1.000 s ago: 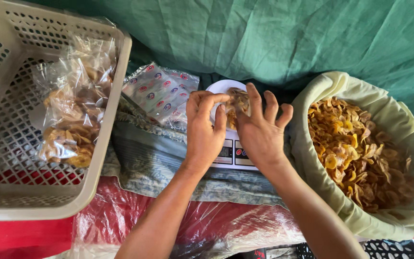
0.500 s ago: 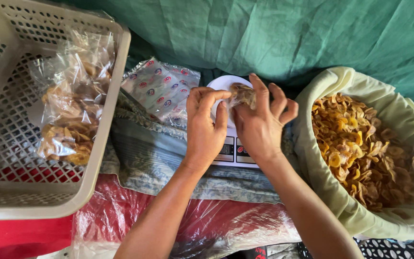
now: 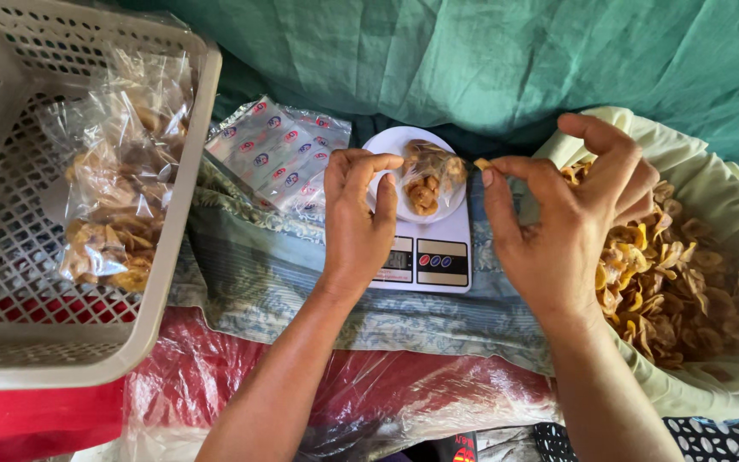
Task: The person scoops dried fruit slices from a large cloth bag into small clear plastic bags. They place the filled bags on a digital scale to check the weight, then transfer the packaged items into a white plastic basket. The process is repeated for multiple bags.
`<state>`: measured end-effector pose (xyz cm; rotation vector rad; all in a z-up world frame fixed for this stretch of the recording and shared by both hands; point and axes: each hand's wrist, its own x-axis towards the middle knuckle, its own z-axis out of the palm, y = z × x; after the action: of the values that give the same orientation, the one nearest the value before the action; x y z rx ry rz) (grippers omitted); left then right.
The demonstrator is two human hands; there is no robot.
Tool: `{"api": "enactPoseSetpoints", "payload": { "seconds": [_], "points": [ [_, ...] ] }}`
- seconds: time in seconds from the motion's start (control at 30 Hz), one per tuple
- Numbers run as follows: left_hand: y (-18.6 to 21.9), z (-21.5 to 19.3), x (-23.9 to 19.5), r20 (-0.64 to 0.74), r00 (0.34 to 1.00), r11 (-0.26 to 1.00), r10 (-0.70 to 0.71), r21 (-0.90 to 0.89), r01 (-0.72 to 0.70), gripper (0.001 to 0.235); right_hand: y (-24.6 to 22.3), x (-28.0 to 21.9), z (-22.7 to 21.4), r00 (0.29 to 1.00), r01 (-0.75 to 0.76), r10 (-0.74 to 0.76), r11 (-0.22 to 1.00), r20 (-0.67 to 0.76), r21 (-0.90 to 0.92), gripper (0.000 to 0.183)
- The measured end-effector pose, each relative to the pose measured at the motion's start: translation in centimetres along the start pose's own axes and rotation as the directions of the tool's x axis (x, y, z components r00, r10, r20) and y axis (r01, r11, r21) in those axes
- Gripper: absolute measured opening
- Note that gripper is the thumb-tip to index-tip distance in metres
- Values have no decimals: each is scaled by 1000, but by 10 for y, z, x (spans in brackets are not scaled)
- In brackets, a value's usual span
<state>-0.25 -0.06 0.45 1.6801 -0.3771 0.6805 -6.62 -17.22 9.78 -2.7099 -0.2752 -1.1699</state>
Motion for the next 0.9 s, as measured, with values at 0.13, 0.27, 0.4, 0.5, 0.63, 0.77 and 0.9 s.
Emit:
{"api": "enactPoseSetpoints", "payload": {
  "seconds": [0.13,0.27,0.4,0.5,0.63,0.77,0.9],
  "points": [
    [0,1,0,-1,1000,1000,-14,-16,14,21,3,3,0,1000,14,-14,1000,-3,11,11],
    [-1,1,0,6,1000,1000,-8,11,8,21,19,-4,8,1000,28,-29,999,-4,-42,13],
    [-3,-1,-3,35,999,1000,20,-21,-19,26,77,-28,-6,996,-9,34,962,86,-274,13],
    [-4,-5,0,193,971,985,138,72,-154,35,116,-30,-24,975,-69,160,878,156,-473,13],
    [-2,-8,2,425,882,852,203,368,-373,39,116,-4,-41,967,46,140,725,213,-688,22],
    [-4,-5,-1,447,870,742,209,507,-439,36,64,-3,-22,812,-17,-44,995,582,99,41],
    [-2,-2,-1,535,845,597,14,673,-436,31,29,5,47,750,583,-461,799,474,-146,32]
  ]
}}
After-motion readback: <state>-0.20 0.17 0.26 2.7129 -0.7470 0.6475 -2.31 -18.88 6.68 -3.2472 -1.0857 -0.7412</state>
